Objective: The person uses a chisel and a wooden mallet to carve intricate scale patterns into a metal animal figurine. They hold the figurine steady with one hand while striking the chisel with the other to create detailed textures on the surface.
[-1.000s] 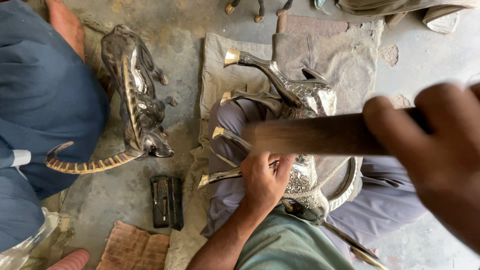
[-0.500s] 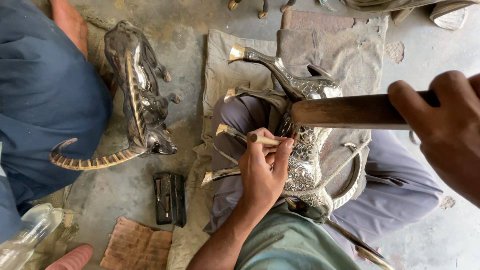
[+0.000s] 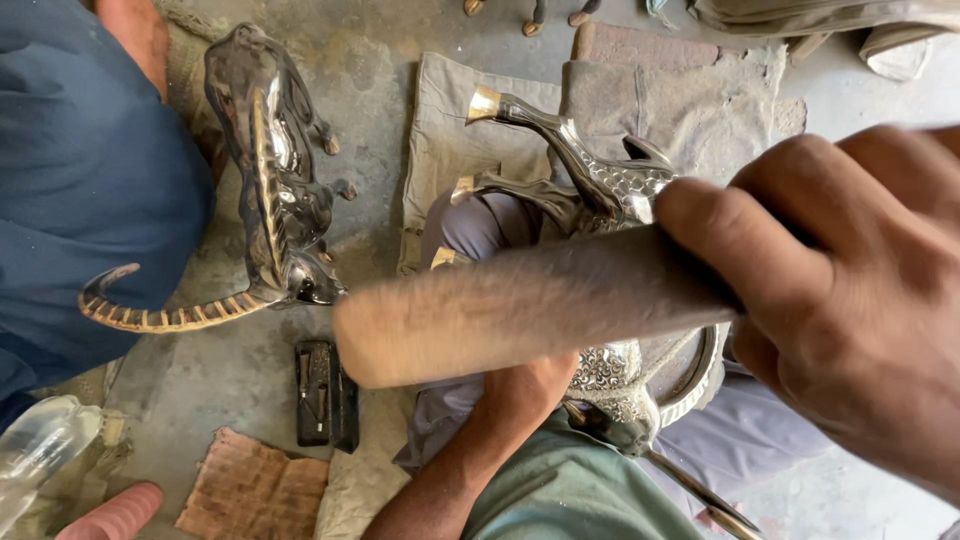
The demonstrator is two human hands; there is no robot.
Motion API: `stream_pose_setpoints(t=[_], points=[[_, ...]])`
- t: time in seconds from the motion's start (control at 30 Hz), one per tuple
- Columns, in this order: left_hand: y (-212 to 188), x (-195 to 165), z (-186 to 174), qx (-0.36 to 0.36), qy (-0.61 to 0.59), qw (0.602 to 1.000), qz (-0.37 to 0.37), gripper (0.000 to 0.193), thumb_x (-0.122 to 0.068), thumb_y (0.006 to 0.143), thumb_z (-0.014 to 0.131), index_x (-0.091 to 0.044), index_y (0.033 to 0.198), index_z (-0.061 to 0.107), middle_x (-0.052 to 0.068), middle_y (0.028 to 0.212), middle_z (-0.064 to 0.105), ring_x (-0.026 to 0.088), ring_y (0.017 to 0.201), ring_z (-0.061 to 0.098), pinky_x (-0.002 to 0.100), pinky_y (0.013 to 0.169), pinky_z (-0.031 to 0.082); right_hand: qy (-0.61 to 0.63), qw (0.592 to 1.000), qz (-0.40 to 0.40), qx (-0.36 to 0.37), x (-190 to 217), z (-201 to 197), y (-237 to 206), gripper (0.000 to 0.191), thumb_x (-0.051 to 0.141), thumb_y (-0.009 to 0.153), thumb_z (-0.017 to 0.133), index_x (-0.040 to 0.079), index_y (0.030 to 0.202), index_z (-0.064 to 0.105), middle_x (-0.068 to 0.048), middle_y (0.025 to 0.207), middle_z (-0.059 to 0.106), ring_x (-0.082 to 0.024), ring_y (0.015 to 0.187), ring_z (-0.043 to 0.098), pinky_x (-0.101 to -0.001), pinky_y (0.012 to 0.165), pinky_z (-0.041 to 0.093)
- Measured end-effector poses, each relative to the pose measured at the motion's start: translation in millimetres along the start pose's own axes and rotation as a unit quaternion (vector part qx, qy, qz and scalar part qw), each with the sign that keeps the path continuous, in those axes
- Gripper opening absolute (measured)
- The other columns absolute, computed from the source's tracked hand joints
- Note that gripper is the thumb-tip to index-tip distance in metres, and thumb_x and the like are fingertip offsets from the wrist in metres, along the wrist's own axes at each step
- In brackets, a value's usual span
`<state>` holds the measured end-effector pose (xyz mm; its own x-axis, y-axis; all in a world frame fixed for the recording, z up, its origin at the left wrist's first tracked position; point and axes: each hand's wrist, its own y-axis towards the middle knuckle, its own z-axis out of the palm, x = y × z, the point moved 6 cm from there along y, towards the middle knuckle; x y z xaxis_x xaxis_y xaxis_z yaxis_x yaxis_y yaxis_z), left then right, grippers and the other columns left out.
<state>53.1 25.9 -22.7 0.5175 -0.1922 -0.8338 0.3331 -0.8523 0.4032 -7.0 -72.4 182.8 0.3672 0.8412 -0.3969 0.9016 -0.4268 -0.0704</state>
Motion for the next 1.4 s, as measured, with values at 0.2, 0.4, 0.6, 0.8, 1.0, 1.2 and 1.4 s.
stream_pose_setpoints(t=[0.2,0.4,0.6,0.8,1.0,1.2,1.4], points=[[6,-1,-4,0.037,0.021,0.998,-0.052,0.012,-0.009,0.095,0.068,-0.003,0.105,0.066,0.015,0.093,0.074,0.027,0.086,0.074,0.041,0.072,0.059,-0.007,1.000,0.006,0.028,-2,-2,14,0.037,0.019,0.085,0.074,0.018,0.122,0.072,-0.003,0.085,0.063,-0.020,0.075,0.059,-0.0348,0.072,0.049],[13,-5,-9,0.017,0.001,0.999,-0.043,0.014,-0.009,0.095,0.068,-0.001,0.107,0.066,0.016,0.096,0.073,0.032,0.087,0.074,0.043,0.075,0.059,0.034,0.999,0.021,0.017,-2,-10,22,0.041,0.012,0.075,0.075,0.015,0.116,0.073,-0.006,0.086,0.064,-0.023,0.074,0.058,-0.0366,0.069,0.048],[9,8,3,0.121,0.014,0.981,-0.152,0.012,-0.011,0.099,0.074,-0.002,0.103,0.067,0.013,0.086,0.076,0.027,0.080,0.076,0.042,0.070,0.060,0.040,0.999,0.020,0.004,-7,0,16,0.032,0.013,0.080,0.077,0.015,0.112,0.072,-0.004,0.084,0.064,-0.021,0.071,0.056,-0.0374,0.070,0.048],[12,8,-3,0.020,-0.188,0.965,-0.182,0.026,-0.011,0.102,0.066,0.010,0.114,0.056,0.020,0.101,0.068,0.026,0.089,0.076,0.032,0.069,0.065,-0.015,0.998,0.001,0.056,-13,20,6,0.031,0.023,0.088,0.074,0.018,0.119,0.070,-0.002,0.087,0.065,-0.016,0.071,0.057,-0.0331,0.073,0.050],[9,11,3,0.066,-0.149,0.970,-0.180,0.019,-0.012,0.105,0.068,0.004,0.113,0.064,0.016,0.099,0.072,0.024,0.087,0.078,0.032,0.071,0.065,-0.013,0.999,0.003,0.048,-12,19,6,0.031,0.028,0.084,0.075,0.017,0.113,0.070,-0.003,0.083,0.067,-0.017,0.069,0.059,-0.0333,0.069,0.050],[9,15,4,0.067,-0.151,0.965,-0.203,0.019,-0.011,0.100,0.069,0.006,0.108,0.065,0.017,0.098,0.070,0.024,0.082,0.075,0.031,0.062,0.067,-0.013,0.999,0.017,0.043,-12,10,10,0.041,0.025,0.074,0.075,0.017,0.114,0.070,-0.002,0.082,0.066,-0.019,0.071,0.063,-0.0336,0.069,0.051],[11,15,1,0.034,-0.147,0.971,-0.188,0.019,-0.012,0.100,0.071,0.005,0.103,0.062,0.014,0.094,0.071,0.020,0.079,0.074,0.030,0.059,0.064,-0.044,0.998,0.031,0.036,-12,5,11,0.040,0.029,0.074,0.074,0.023,0.113,0.071,0.002,0.084,0.068,-0.017,0.070,0.065,-0.0329,0.065,0.052]])
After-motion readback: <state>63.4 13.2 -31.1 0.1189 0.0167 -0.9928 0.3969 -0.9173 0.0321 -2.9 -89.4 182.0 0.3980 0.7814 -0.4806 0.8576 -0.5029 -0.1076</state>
